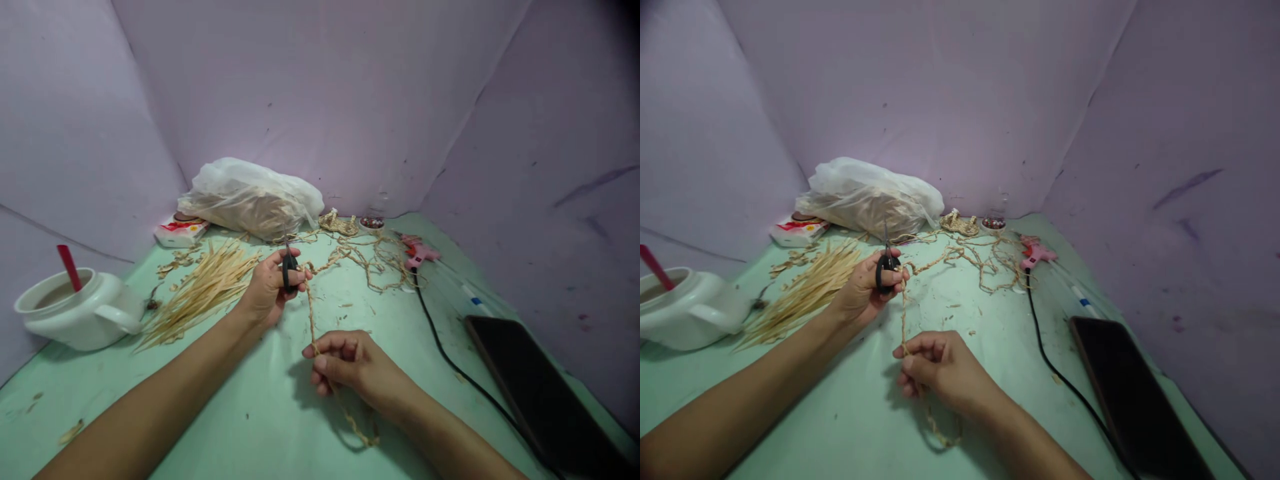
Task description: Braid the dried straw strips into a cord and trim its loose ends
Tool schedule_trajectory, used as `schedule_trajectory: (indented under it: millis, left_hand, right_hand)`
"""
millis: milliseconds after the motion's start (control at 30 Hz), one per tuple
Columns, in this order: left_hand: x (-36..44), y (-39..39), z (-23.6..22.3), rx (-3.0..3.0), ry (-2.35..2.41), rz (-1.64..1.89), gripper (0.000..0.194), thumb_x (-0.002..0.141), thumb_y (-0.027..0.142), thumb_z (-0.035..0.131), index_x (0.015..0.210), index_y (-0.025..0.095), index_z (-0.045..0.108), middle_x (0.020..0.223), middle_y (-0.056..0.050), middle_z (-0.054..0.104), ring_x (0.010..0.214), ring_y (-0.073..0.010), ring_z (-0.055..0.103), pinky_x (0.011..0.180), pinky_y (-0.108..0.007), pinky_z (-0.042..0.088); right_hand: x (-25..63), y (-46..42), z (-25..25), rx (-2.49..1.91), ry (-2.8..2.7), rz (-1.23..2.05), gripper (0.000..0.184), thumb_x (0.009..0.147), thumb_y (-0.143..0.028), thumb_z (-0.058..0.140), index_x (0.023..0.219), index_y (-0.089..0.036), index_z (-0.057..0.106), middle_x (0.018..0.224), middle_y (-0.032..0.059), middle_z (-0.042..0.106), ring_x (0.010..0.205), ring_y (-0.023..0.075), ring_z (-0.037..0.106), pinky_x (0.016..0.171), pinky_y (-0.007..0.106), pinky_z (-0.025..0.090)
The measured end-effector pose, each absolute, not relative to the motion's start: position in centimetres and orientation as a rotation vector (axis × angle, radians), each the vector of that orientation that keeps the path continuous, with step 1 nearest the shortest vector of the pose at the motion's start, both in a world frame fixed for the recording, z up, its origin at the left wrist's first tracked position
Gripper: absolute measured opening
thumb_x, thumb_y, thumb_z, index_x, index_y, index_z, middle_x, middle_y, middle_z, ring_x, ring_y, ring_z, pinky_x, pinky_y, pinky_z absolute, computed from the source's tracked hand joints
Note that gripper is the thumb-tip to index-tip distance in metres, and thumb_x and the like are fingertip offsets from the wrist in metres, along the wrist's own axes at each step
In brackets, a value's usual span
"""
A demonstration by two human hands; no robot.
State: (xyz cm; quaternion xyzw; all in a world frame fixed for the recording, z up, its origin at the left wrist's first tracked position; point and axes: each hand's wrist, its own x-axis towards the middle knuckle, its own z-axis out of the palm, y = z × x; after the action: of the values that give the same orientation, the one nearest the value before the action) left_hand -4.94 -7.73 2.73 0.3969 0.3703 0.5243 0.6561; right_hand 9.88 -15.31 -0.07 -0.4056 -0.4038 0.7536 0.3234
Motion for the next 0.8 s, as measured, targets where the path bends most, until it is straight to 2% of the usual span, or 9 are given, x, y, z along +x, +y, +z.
schedule_trajectory:
  millis: [133, 200, 300, 500, 633, 800]
  left_hand:
    - [-4.7, -8.4, 1.9, 0.904, 0.664, 1.016, 0.045, 0.055, 0.008, 0.064, 0.094, 0.019, 0.044, 0.067, 0.0, 0.061, 0.049, -0.0063, 0.052, 0.041, -0.013, 0.03]
    - [-4.4, -8.7, 1.5, 0.903, 0.606, 0.973, 0.043, 0.057, 0.007, 0.063, 0.094, 0.019, 0.044, 0.068, 0.0, 0.061, 0.05, -0.0067, 0.053, 0.043, -0.014, 0.031]
    - [-4.0, -8.9, 1.1, 0.904, 0.585, 0.979, 0.041, 0.058, 0.006, 0.062, 0.092, 0.02, 0.044, 0.069, 0.0, 0.061, 0.052, -0.0069, 0.053, 0.044, -0.014, 0.031]
    - [-4.0, -8.8, 1.0, 0.916, 0.631, 0.998, 0.041, 0.057, 0.005, 0.061, 0.09, 0.022, 0.043, 0.07, 0.002, 0.061, 0.053, -0.0066, 0.053, 0.046, -0.014, 0.033]
    - [-4.4, -8.3, 1.2, 1.054, 0.768, 0.974, 0.043, 0.055, 0.012, 0.065, 0.092, 0.02, 0.045, 0.069, 0.001, 0.062, 0.055, -0.0103, 0.057, 0.045, -0.016, 0.034]
    - [-5.9, -7.5, 1.9, 1.549, 1.122, 0.864, 0.033, 0.063, 0.027, 0.063, 0.091, 0.017, 0.049, 0.061, 0.001, 0.058, 0.052, -0.0132, 0.056, 0.05, -0.023, 0.041]
  right_hand:
    - [10.2, -15.0, -0.2, -0.818, -0.767, 2.136, 0.036, 0.072, -0.042, 0.062, 0.091, -0.011, 0.064, 0.08, 0.0099, 0.067, 0.063, 0.0132, 0.063, 0.061, 0.026, 0.048]
    - [10.4, -14.9, -0.2, -0.768, -0.704, 2.174, 0.033, 0.076, -0.038, 0.059, 0.09, -0.009, 0.065, 0.077, 0.0095, 0.067, 0.06, 0.0121, 0.063, 0.06, 0.025, 0.049]
    - [10.6, -14.9, -0.2, -0.737, -0.677, 2.208, 0.025, 0.072, -0.03, 0.064, 0.086, -0.01, 0.065, 0.068, 0.0064, 0.066, 0.055, 0.0113, 0.062, 0.057, 0.023, 0.048]
    - [10.4, -15.2, 0.2, -0.73, -0.573, 2.147, 0.021, 0.066, -0.029, 0.07, 0.079, -0.013, 0.066, 0.062, 0.0002, 0.062, 0.056, 0.0094, 0.059, 0.059, 0.022, 0.048]
    - [10.6, -14.7, 0.3, -0.941, -0.704, 1.944, 0.022, 0.06, -0.029, 0.073, 0.073, -0.012, 0.068, 0.052, -0.0026, 0.055, 0.042, 0.0058, 0.05, 0.047, 0.02, 0.043]
    - [11.7, -13.1, 0.1, -1.323, -0.804, 1.376, 0.026, 0.054, -0.032, 0.075, 0.067, -0.011, 0.068, 0.045, -0.0035, 0.052, 0.037, 0.0059, 0.041, 0.042, 0.023, 0.039]
